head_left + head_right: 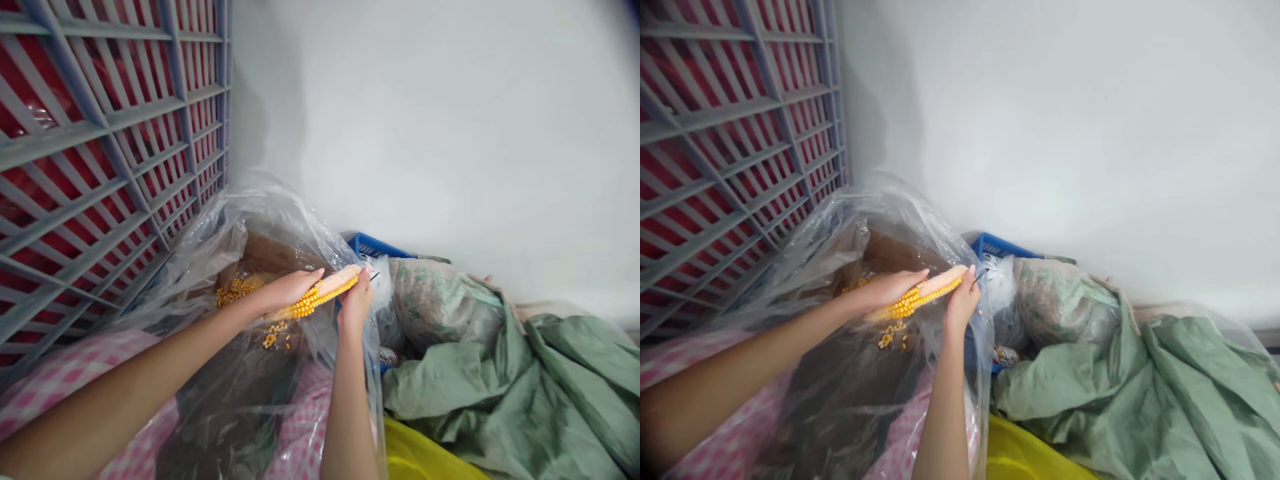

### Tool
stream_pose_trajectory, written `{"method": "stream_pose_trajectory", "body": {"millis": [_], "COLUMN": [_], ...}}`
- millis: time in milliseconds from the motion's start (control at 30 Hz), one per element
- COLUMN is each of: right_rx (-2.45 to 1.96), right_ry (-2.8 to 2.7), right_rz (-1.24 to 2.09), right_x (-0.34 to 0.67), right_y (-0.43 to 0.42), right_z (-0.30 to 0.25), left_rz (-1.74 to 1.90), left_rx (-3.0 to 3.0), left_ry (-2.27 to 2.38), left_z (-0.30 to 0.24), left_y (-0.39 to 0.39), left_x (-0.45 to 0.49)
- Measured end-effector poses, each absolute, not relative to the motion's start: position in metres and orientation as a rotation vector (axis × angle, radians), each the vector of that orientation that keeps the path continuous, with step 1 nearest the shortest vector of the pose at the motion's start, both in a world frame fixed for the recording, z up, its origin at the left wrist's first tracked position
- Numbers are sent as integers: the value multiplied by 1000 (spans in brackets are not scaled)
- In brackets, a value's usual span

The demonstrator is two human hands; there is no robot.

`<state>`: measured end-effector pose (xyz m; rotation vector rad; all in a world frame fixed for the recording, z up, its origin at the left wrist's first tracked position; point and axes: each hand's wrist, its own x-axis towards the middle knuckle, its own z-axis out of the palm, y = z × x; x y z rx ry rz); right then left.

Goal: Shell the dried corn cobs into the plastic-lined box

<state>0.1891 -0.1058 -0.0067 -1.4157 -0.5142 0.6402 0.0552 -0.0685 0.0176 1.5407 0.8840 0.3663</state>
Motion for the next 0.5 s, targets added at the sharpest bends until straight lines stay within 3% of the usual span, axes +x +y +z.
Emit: {"method": "stream_pose_trajectory", "body": {"millis": [300,500], "right_rx": [-1397,-1449], "right_ry": [-550,-693], "right_rz": [839,748], "right_x": [191,188], "right_y": [-107,-108], "right_z": [-4,-3], "left_rz": [322,280], "left_rx": [1543,1560], "left_ry": [865,823], "left_z": [7,8], "left_y": [-57,-52], "left_x": [52,48]}}
